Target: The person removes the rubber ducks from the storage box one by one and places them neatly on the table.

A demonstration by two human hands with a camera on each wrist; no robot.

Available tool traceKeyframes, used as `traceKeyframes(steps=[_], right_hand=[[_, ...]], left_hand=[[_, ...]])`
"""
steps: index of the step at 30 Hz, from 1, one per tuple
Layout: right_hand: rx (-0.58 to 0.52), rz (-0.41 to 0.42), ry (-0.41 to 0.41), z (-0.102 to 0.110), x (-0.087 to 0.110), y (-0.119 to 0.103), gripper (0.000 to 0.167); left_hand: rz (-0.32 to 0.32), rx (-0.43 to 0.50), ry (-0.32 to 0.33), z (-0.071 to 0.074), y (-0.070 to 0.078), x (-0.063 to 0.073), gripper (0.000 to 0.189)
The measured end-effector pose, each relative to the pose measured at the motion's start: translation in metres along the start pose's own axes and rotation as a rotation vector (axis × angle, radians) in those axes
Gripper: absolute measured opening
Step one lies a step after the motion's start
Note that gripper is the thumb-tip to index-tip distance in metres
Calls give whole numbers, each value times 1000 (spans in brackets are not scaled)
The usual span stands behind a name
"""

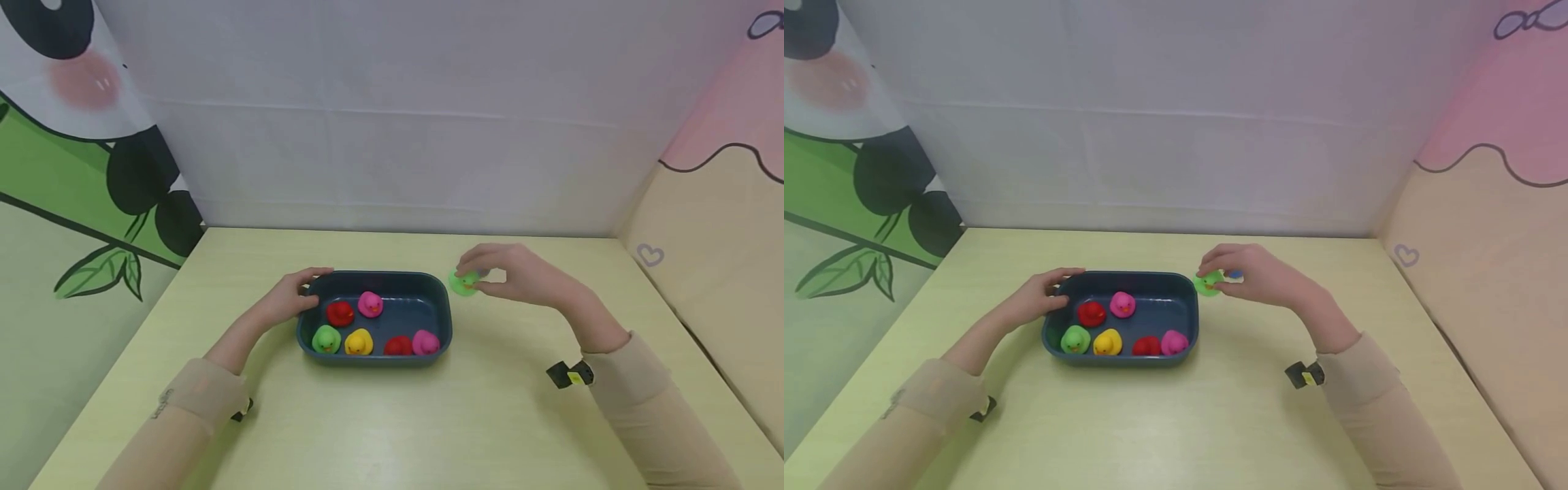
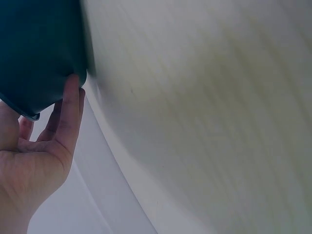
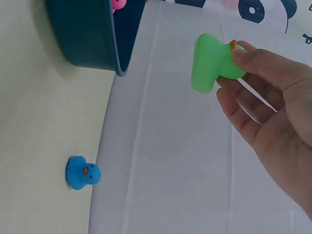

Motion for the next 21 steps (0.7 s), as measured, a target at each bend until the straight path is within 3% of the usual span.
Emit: traceKeyframes(steps=[9, 16, 21], right_hand=[[20, -58, 44, 9, 14, 28, 32], [37, -98, 78, 11, 24, 51, 34], [33, -133, 106, 15, 31, 64, 36]], left_hand=[[-33, 16, 0, 1, 2, -3, 56], [-11, 12, -2, -3, 31, 8, 54], [-15, 16, 8, -1, 10, -4, 56]])
Point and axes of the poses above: each hand's wrist, its own x-axis away from the middle knuckle, its own z-axis out of the back of the hand, y = z × x, the point moved 7 cm from there along -x, towards the middle knuckle, and after that the axes turned 14 degrees about -y, right-handed, at the moved point
